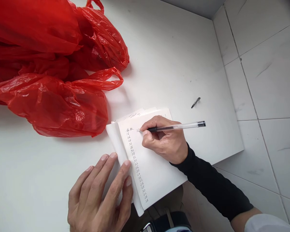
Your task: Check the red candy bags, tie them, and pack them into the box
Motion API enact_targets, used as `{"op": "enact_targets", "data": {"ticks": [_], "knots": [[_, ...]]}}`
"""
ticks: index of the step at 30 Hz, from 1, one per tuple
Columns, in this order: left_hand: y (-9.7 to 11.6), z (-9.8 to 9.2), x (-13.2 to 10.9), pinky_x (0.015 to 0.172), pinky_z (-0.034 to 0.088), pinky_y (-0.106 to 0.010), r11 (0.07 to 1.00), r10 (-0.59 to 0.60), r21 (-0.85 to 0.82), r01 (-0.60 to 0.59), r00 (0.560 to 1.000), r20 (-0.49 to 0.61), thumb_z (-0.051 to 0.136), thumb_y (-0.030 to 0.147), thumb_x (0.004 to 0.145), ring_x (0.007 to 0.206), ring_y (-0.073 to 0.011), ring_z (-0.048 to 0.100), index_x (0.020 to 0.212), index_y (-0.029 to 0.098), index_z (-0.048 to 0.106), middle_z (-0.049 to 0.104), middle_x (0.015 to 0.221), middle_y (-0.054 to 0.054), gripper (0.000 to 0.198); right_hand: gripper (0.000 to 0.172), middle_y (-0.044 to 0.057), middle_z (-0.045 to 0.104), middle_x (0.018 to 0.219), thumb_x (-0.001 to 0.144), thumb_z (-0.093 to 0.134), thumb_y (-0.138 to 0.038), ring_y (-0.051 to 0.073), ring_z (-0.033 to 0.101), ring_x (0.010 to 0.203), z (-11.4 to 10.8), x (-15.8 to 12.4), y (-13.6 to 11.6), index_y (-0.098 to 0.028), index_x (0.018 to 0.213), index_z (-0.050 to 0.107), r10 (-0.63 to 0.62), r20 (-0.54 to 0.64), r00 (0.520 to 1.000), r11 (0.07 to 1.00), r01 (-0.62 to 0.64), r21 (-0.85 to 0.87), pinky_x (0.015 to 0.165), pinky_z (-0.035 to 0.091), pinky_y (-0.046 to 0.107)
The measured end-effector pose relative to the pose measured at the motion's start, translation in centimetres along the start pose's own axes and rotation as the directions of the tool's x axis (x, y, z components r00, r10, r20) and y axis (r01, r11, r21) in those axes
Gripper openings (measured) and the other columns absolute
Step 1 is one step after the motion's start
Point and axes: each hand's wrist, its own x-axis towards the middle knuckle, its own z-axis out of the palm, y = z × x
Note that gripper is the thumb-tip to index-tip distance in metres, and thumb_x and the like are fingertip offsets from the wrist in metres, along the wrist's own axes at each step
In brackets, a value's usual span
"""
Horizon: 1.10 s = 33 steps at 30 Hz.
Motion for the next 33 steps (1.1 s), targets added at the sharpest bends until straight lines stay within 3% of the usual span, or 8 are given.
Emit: {"op": "enact_targets", "data": {"ticks": [18, 22, 25, 29, 33], "knots": [[0.0, 0.1, 0.1, 0.102, 0.048, -0.052, 1.000, -0.002, 0.015, 0.002, 1.000, -0.013, 0.082, 0.001, 0.066, 0.114, -0.0353, 0.068, 0.120, 0.015, 0.071, 0.070, 0.127, -0.018, 0.057, 0.016, -0.003, 0.066, 0.078, 0.076, 0.062, -0.010, 0.011, 0.058, 0.063, 0.1, -0.3, -0.1, -0.022, 0.082, 0.070, 0.078, -0.086, 0.993, 0.992, -0.069, 0.104, 0.054, 0.047, 0.025], [-0.1, 0.0, 0.2, 0.101, 0.049, -0.052, 1.000, 0.014, 0.017, -0.014, 1.000, -0.017, 0.081, 0.001, 0.067, 0.115, -0.0359, 0.067, 0.123, 0.015, 0.069, 0.069, 0.127, -0.019, 0.059, 0.006, -0.002, 0.066, 0.077, 0.088, 0.062, -0.024, 0.013, 0.061, 0.068, 0.0, -0.3, -0.3, -0.023, 0.085, 0.067, 0.125, -0.149, 0.981, 0.977, -0.096, 0.190, 0.060, 0.050, 0.026], [-0.1, -0.1, 0.3, 0.100, 0.049, -0.052, 0.999, 0.037, 0.022, -0.036, 0.999, -0.020, 0.079, 0.002, 0.070, 0.116, -0.0356, 0.067, 0.124, 0.015, 0.068, 0.069, 0.127, -0.019, 0.057, 0.022, -0.003, 0.060, 0.069, 0.094, 0.059, -0.039, 0.012, 0.057, 0.062, -0.4, -0.3, -0.4, -0.022, 0.080, 0.062, 0.173, -0.175, 0.969, 0.970, -0.137, 0.199, 0.058, 0.047, 0.026], [0.0, -0.3, 0.2, 0.102, 0.048, -0.053, 0.998, 0.057, 0.028, -0.056, 0.998, -0.020, 0.075, 0.003, 0.075, 0.121, -0.0356, 0.063, 0.127, 0.015, 0.066, 0.067, 0.130, -0.019, 0.054, 0.046, -0.005, 0.043, 0.056, 0.095, 0.054, -0.052, 0.009, 0.041, 0.053, -2.4, 0.2, -0.5, -0.022, 0.062, 0.043, 0.199, -0.166, 0.966, 0.980, -0.192, 0.055, 0.052, 0.036, 0.025], [0.1, -0.8, -0.1, 0.105, 0.044, -0.054, 0.997, 0.069, 0.026, -0.069, 0.998, 0.004, 0.070, 0.010, 0.081, 0.128, -0.0343, 0.057, 0.132, 0.018, 0.063, 0.062, 0.137, -0.018, 0.052, 0.057, -0.006, 0.034, 0.049, 0.091, 0.054, -0.057, 0.009, 0.035, 0.049, -5.9, 1.1, 0.0, -0.021, 0.054, 0.032, 0.256, -0.094, 0.962, 0.915, -0.273, -0.297, 0.051, 0.029, 0.026]]}}
